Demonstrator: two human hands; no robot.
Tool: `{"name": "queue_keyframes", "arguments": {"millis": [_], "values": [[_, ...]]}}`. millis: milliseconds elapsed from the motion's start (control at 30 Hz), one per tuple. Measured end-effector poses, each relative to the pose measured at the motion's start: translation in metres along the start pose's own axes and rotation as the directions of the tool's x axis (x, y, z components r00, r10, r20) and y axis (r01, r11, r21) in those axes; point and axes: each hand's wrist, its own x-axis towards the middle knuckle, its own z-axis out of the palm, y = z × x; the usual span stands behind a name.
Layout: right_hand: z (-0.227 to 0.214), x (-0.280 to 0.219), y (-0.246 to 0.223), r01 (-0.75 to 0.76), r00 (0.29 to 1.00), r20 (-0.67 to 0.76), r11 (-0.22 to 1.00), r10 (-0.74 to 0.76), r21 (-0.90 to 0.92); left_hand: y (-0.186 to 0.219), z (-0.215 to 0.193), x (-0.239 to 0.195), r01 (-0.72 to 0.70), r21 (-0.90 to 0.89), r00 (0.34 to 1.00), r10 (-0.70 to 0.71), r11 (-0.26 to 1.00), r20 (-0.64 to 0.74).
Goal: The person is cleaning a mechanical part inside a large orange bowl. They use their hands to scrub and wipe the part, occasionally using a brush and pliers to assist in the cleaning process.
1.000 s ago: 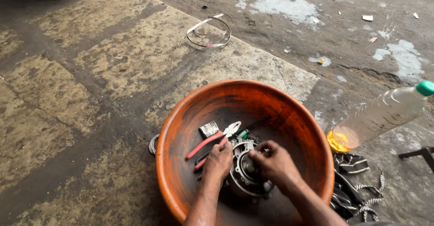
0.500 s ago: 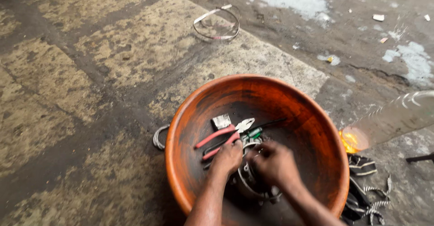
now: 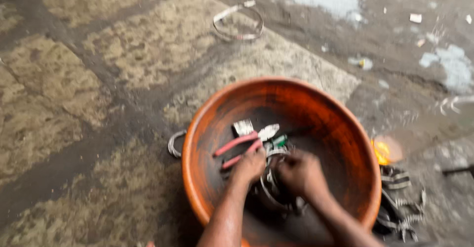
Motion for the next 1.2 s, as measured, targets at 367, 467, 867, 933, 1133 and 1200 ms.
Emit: {"name": "queue_keyframes", "arguments": {"millis": [367,467,867,933,1133,1200], "values": [[-0.009,-0.023,-0.027,-0.091,0.995,0.027,0.996,0.091,-0.021,0.02,-0.028,0.014,0.321,-0.114,0.907,-0.27,0.94,0.324],[-0.01,-0.002,-0.023,0.04,0.996,-0.077,0.998,-0.044,-0.052,0.012,-0.014,0.011,0.321,-0.116,0.914,-0.276,0.94,0.297],[-0.012,-0.019,-0.029,0.066,0.991,-0.106,0.992,-0.077,-0.105,0.017,-0.007,-0.001,0.279,-0.14,0.937,-0.237,0.95,0.258],[-0.01,-0.02,-0.035,0.012,0.996,-0.081,0.99,-0.023,-0.137,0.016,-0.016,-0.003,0.319,-0.151,0.922,-0.27,0.936,0.276],[-0.016,-0.008,-0.031,0.069,0.993,-0.081,0.972,-0.089,-0.224,0.012,-0.004,0.01,0.275,-0.088,0.949,-0.256,0.957,0.181],[-0.019,-0.001,-0.025,-0.149,0.984,-0.119,0.981,0.135,-0.123,0.014,0.003,-0.001,0.334,-0.08,0.902,-0.293,0.939,0.318]]}}
